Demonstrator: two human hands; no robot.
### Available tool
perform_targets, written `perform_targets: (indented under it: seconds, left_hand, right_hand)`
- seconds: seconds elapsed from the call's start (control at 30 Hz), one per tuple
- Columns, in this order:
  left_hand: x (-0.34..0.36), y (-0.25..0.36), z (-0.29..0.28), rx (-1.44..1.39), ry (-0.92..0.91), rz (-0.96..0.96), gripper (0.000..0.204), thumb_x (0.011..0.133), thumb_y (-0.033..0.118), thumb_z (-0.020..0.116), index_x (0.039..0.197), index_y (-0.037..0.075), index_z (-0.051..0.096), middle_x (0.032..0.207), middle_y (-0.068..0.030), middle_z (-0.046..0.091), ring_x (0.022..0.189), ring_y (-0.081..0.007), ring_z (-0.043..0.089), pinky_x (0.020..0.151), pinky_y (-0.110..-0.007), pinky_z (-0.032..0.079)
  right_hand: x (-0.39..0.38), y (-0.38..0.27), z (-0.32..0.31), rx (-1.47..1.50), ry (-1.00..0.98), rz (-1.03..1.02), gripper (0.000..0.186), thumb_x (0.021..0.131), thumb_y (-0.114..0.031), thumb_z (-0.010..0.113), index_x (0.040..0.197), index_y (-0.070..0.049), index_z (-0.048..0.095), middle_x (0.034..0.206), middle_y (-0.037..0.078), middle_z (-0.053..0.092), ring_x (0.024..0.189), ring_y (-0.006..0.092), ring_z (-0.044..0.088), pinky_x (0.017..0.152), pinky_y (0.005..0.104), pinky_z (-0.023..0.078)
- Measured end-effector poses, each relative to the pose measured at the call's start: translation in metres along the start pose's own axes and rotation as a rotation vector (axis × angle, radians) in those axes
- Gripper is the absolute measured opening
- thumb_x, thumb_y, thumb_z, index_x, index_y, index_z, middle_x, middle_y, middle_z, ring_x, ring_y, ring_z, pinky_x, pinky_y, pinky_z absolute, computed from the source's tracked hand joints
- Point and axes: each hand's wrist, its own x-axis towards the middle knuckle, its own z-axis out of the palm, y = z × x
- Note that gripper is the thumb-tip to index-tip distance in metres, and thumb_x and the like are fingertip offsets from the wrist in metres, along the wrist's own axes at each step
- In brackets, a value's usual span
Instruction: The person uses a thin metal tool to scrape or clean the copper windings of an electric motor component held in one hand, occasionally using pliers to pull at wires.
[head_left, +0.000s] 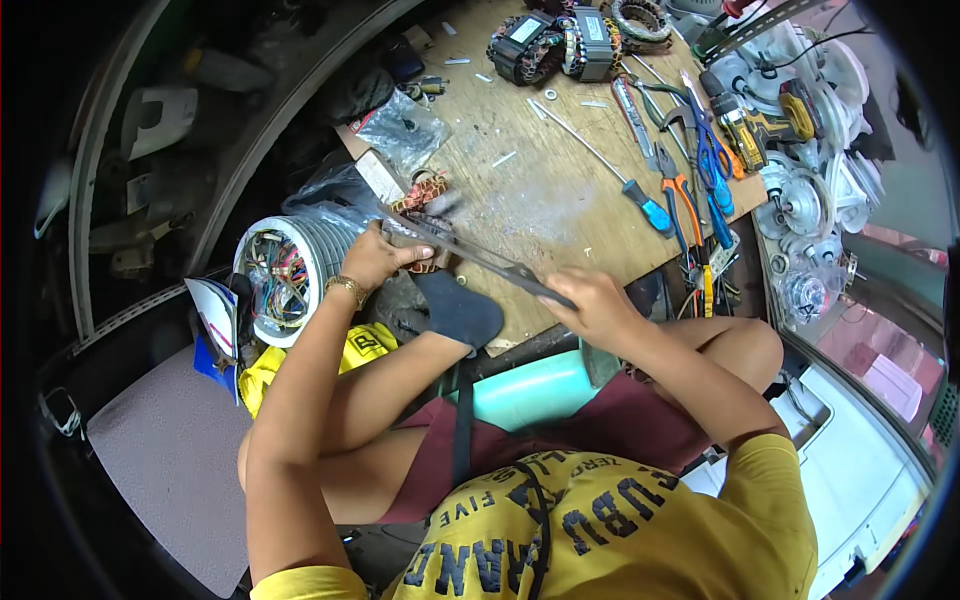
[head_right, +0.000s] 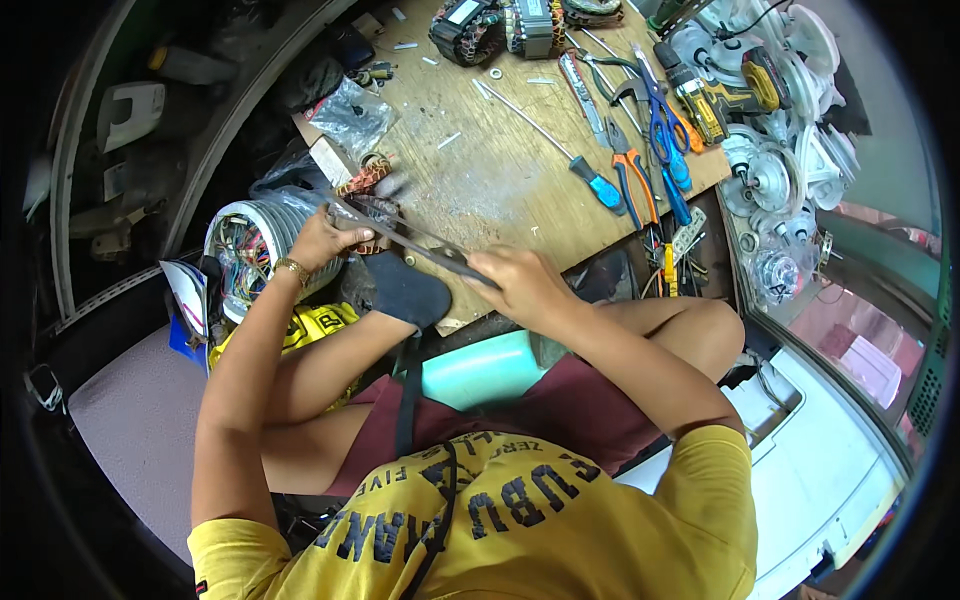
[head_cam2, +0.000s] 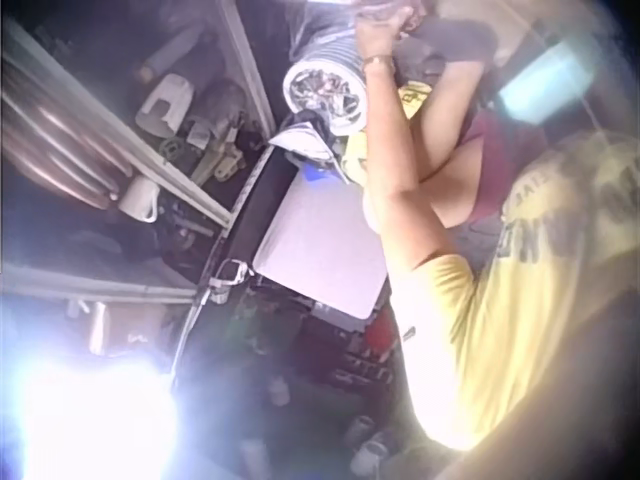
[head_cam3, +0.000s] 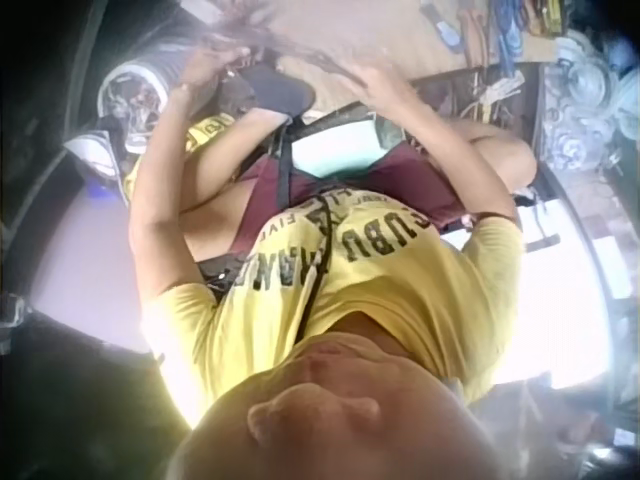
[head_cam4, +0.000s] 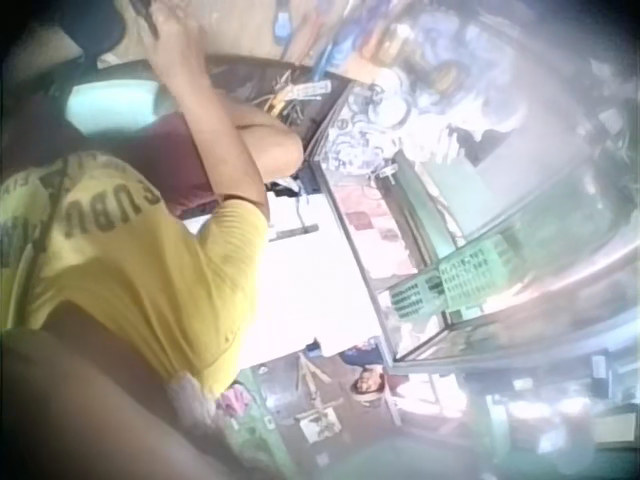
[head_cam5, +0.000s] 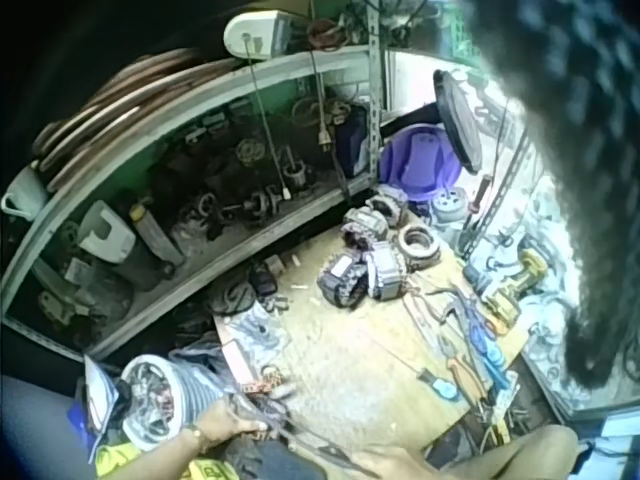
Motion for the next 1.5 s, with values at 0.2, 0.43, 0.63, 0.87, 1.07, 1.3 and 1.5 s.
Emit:
perform_targets:
  seconds: [0.2,0.43,0.63,0.87,1.07,1.3,1.5]
  left_hand:
    - [0.013,0.028,0.011,-0.066,-0.08,0.054,0.113,0.061,0.05,0.098,0.134,-0.019,0.046,0.11,-0.0243,0.073,0.101,-0.0251,0.073,0.088,-0.034,0.057]
    - [-0.005,0.003,0.001,-0.096,-0.01,0.008,0.11,0.061,0.045,0.1,0.134,-0.017,0.047,0.115,-0.0229,0.072,0.103,-0.0264,0.072,0.091,-0.035,0.056]
    - [0.005,0.056,-0.01,0.009,-0.297,0.025,0.108,0.064,0.059,0.093,0.132,-0.015,0.053,0.113,-0.0192,0.072,0.099,-0.0254,0.071,0.087,-0.037,0.057]
    - [0.025,0.083,-0.089,0.362,0.03,0.55,0.05,0.087,0.036,0.072,0.127,0.006,0.069,0.116,-0.0148,0.069,0.116,-0.029,0.063,0.101,-0.039,0.049]
    - [0.036,0.125,-0.055,0.759,-0.206,0.435,0.042,0.094,0.039,0.072,0.118,0.005,0.073,0.109,-0.0215,0.074,0.108,-0.0363,0.07,0.094,-0.044,0.053]
    - [0.064,0.114,-0.06,0.593,-0.278,0.592,0.034,0.099,0.03,0.068,0.1,-0.004,0.068,0.089,-0.0196,0.072,0.082,-0.0327,0.069,0.079,-0.043,0.052]
    - [0.085,0.127,-0.042,0.715,-0.304,0.651,0.04,0.1,0.037,0.065,0.099,-0.002,0.07,0.088,-0.022,0.071,0.082,-0.0373,0.067,0.077,-0.044,0.051]
  right_hand:
    - [0.085,0.043,0.052,-0.043,0.056,-0.061,0.03,0.089,-0.025,0.075,0.116,-0.011,0.072,0.092,0.018,0.07,0.081,0.0398,0.07,0.069,0.05,0.055]
    - [0.001,0.021,0.008,-0.021,-0.008,-0.022,0.023,0.093,-0.022,0.071,0.105,-0.002,0.072,0.09,0.02,0.07,0.077,0.041,0.066,0.068,0.048,0.053]
    - [0.015,0.044,0.001,0.08,0.178,0.151,0.034,0.098,-0.029,0.068,0.11,0.003,0.072,0.094,0.024,0.071,0.086,0.0409,0.07,0.076,0.0449,0.055]
    - [0.037,0.012,-0.024,0.036,0.005,0.048,0.025,0.098,-0.024,0.068,0.094,0.001,0.066,0.077,0.02,0.065,0.066,0.0381,0.06,0.063,0.0444,0.047]
    - [-0.003,0.002,-0.016,-0.059,0.104,-0.07,0.022,0.092,-0.023,0.073,0.097,-0.001,0.069,0.086,0.018,0.067,0.079,0.0397,0.066,0.066,0.0475,0.05]
    - [-0.029,-0.012,-0.019,-0.087,0.0,-0.048,0.02,0.089,-0.018,0.076,0.101,-0.002,0.072,0.085,0.015,0.064,0.074,0.0365,0.065,0.063,0.0454,0.052]
    - [0.011,0.011,0.007,-0.043,0.035,0.111,0.021,0.089,-0.018,0.076,0.104,-0.003,0.073,0.085,0.019,0.067,0.076,0.0388,0.067,0.067,0.0466,0.054]
